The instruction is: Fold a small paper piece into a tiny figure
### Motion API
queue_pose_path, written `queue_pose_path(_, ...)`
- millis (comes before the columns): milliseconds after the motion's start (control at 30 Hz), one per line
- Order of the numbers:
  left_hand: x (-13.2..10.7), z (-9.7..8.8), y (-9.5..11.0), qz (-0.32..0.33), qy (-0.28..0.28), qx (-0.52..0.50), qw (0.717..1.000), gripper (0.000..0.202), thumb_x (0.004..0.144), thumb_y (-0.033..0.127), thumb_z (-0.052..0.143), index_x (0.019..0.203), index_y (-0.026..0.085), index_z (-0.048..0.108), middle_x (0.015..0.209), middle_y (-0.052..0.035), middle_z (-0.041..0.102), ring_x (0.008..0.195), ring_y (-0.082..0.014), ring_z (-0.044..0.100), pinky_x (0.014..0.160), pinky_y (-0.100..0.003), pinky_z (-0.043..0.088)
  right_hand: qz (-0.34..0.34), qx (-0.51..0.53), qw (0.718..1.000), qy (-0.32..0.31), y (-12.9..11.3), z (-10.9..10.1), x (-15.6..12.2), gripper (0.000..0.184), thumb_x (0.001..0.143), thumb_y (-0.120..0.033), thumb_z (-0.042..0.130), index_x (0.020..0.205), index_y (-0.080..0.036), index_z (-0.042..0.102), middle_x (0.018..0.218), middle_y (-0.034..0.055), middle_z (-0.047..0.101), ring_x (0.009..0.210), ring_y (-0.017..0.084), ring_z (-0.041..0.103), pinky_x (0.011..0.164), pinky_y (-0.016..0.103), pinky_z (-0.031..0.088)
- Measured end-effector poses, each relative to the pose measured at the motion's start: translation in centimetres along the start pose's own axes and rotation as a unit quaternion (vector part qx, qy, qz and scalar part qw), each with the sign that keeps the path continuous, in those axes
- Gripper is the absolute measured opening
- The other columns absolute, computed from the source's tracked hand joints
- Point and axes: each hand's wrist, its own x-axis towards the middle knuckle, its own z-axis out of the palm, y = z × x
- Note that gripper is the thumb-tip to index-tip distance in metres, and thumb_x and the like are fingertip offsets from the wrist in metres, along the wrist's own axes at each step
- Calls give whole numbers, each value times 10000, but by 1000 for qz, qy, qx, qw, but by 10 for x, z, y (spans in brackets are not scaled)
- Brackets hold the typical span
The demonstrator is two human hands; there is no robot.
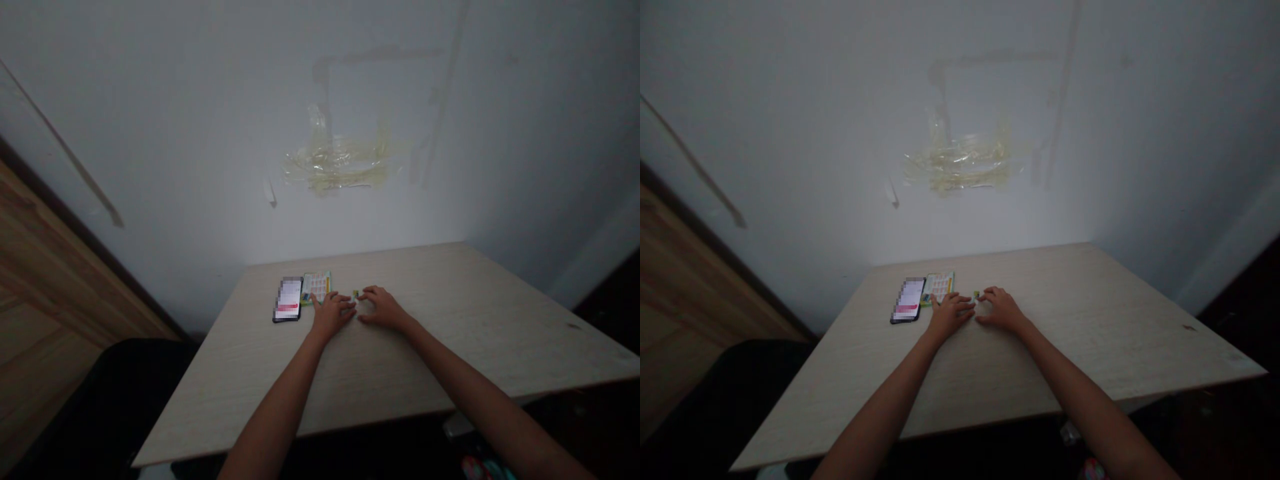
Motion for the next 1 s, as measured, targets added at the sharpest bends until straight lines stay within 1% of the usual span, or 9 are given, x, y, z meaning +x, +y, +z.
queue_pose_path(167,0,-2,1,-3,-9,-10,1000,224,893,474,597,1100,464,681,1285,65,655,1314,-290,437,1044,-817,-35,-14,17,1000,14,3,0,-3,495,719,-442,760,1162,-236,685,1267,124,589,1178,266,534,1008,437,423)
queue_pose_path(233,0,-2,1,-1,-8,-13,1000,223,893,468,600,1102,467,676,1285,71,655,1311,-284,441,1043,-819,-30,-21,35,999,24,6,1,-4,387,758,-403,738,1110,-246,712,1237,111,607,1156,253,548,1007,426,428)
queue_pose_path(300,0,-1,1,-4,-8,-11,1000,224,892,462,604,1104,464,678,1287,64,655,1311,-280,441,1054,-807,-28,-30,56,997,33,11,4,-3,196,825,-323,673,994,-260,750,1184,88,635,1121,230,568,1004,407,434)
queue_pose_path(333,0,-1,1,-6,-8,-10,1000,225,892,460,605,1104,461,679,1287,61,656,1311,-279,440,1060,-801,-29,-33,65,997,39,13,5,-2,144,841,-292,653,930,-264,762,1160,78,645,1103,222,576,998,399,440)
queue_pose_path(367,0,-1,1,-7,-8,-9,1000,225,891,459,606,1104,460,680,1285,59,657,1312,-278,440,1063,-797,-31,-34,72,996,43,16,7,-2,129,843,-277,650,896,-266,768,1146,75,651,1092,220,581,991,396,446)
queue_pose_path(600,1,-1,1,-2,-8,-16,1000,219,889,448,613,1095,453,685,1280,60,661,1321,-280,433,1057,-801,-55,-43,75,994,61,26,16,0,117,843,-291,674,886,-291,782,1135,74,650,1081,226,577,986,415,451)
queue_pose_path(767,1,-3,3,-1,-7,-16,1000,204,888,448,612,1076,445,692,1268,58,669,1320,-283,440,1052,-803,-69,-31,52,997,52,25,16,0,117,842,-290,681,895,-299,785,1151,72,639,1106,229,564,1008,417,436)
queue_pose_path(1000,1,-3,5,-6,-6,-6,1000,191,888,465,601,1039,423,711,1265,50,670,1320,-290,441,1051,-799,-73,-6,24,998,61,21,15,3,140,841,-271,673,920,-294,787,1147,79,636,1105,238,562,1018,419,425)
